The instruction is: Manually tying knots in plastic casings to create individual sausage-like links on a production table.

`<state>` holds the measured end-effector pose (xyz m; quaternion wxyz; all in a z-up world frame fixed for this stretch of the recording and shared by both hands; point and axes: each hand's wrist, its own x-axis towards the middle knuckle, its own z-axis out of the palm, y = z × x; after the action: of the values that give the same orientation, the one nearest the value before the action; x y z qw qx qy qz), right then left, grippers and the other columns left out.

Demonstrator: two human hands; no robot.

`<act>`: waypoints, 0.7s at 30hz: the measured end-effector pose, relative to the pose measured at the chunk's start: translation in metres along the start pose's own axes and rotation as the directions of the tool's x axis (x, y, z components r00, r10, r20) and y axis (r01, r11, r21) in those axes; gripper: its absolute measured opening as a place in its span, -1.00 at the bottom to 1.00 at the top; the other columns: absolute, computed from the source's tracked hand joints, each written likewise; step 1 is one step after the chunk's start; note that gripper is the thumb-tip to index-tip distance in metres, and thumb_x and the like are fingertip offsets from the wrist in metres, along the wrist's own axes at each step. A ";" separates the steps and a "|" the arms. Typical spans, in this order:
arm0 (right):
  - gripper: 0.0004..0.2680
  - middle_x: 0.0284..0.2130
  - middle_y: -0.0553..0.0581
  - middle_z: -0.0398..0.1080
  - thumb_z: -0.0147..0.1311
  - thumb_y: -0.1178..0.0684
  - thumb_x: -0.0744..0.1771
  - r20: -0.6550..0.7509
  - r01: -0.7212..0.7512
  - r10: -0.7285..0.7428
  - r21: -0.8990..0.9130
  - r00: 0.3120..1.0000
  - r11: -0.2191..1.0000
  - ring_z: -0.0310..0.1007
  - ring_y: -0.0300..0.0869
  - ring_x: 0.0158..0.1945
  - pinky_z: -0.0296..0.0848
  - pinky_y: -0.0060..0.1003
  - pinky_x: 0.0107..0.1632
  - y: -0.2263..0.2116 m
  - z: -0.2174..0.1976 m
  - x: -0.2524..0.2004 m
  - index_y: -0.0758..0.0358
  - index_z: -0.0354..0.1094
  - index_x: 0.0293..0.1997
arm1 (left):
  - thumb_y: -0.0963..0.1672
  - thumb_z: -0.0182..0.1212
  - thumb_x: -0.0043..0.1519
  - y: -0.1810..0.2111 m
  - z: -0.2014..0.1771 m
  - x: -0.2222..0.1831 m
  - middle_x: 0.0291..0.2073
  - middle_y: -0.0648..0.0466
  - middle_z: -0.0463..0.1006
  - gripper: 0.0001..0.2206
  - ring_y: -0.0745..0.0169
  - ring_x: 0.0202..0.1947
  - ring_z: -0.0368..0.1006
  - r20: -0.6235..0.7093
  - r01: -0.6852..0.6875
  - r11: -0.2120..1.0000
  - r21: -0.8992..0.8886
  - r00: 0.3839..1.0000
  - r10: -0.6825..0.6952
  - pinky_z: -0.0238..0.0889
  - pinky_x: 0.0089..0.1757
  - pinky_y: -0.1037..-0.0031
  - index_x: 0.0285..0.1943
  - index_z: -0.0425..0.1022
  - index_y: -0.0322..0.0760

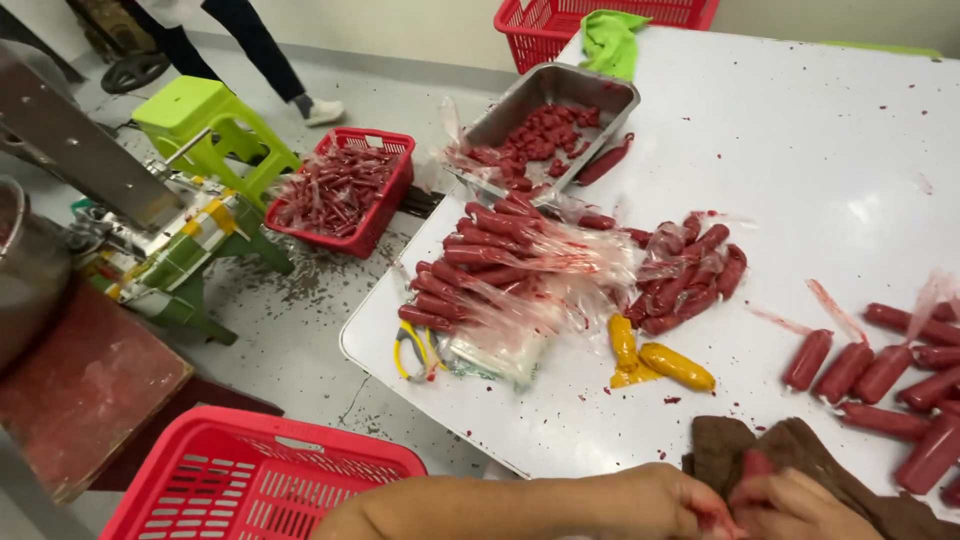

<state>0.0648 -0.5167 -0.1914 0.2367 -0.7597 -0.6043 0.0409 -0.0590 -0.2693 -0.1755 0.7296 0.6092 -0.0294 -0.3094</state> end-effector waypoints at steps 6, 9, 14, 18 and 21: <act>-0.79 -0.23 0.74 0.64 0.23 0.61 0.20 0.715 -0.633 0.586 0.664 0.381 -0.399 0.63 0.37 -0.16 0.52 0.14 -0.13 -0.045 -0.048 -0.030 0.89 0.54 -0.12 | -0.16 0.00 0.26 0.105 -0.001 -0.034 -0.24 0.05 0.59 -0.87 -0.02 -0.16 0.55 0.549 -0.638 0.006 0.770 0.668 0.503 0.33 -0.15 0.28 -0.10 0.45 -0.05; -0.77 -0.56 0.31 0.44 0.18 0.18 0.20 -0.137 -0.067 0.576 0.946 0.806 0.318 0.50 0.03 -0.34 0.48 -0.05 -0.05 -0.116 -0.060 -0.004 0.29 0.24 -0.75 | -0.03 0.17 0.23 0.117 -0.001 -0.021 -0.29 0.24 0.56 -0.92 0.13 -0.19 0.50 0.385 -0.504 0.026 0.863 0.691 0.612 0.28 -0.29 0.35 -0.17 0.56 0.15; -0.89 -0.10 0.23 0.49 0.20 0.28 0.27 -0.119 0.444 0.817 0.878 0.563 -0.178 0.40 0.01 -0.02 0.32 -0.02 0.14 -0.139 -0.051 0.044 0.30 0.54 -0.18 | -0.08 -0.03 0.39 0.067 0.013 0.003 -0.26 -0.07 0.57 -0.73 0.11 -0.36 0.49 0.039 -0.661 0.750 0.037 0.750 0.660 0.44 -0.26 0.34 0.04 0.49 -0.36; -0.93 -0.12 0.26 0.52 0.16 0.26 0.28 -0.122 0.423 0.910 0.904 0.397 -0.063 0.47 -0.01 -0.23 0.49 -0.07 -0.22 -0.129 -0.030 0.046 0.36 0.49 -0.22 | -0.23 0.18 0.28 0.041 0.044 0.007 -0.48 -0.09 0.47 -0.83 0.22 -0.69 0.30 -0.082 -0.212 0.636 -0.742 0.970 0.228 0.45 -0.56 0.35 0.02 0.51 -0.40; -0.96 -0.14 0.32 0.49 0.19 0.27 0.28 -0.270 0.287 0.925 0.939 0.267 0.191 0.47 -0.09 -0.13 0.46 -0.19 0.00 -0.117 -0.021 0.061 0.44 0.46 -0.28 | -0.13 0.14 0.37 0.047 0.063 0.013 -0.83 0.00 0.19 -0.77 0.24 -0.86 0.09 -0.128 -0.155 0.622 -0.768 0.988 0.088 0.12 -0.64 0.58 -0.31 0.49 -0.42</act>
<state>-0.0165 -0.4476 -0.1113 0.8741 -0.4839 0.0303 0.0284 -0.0559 -0.3275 -0.1212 0.9401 0.2445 0.0938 -0.2182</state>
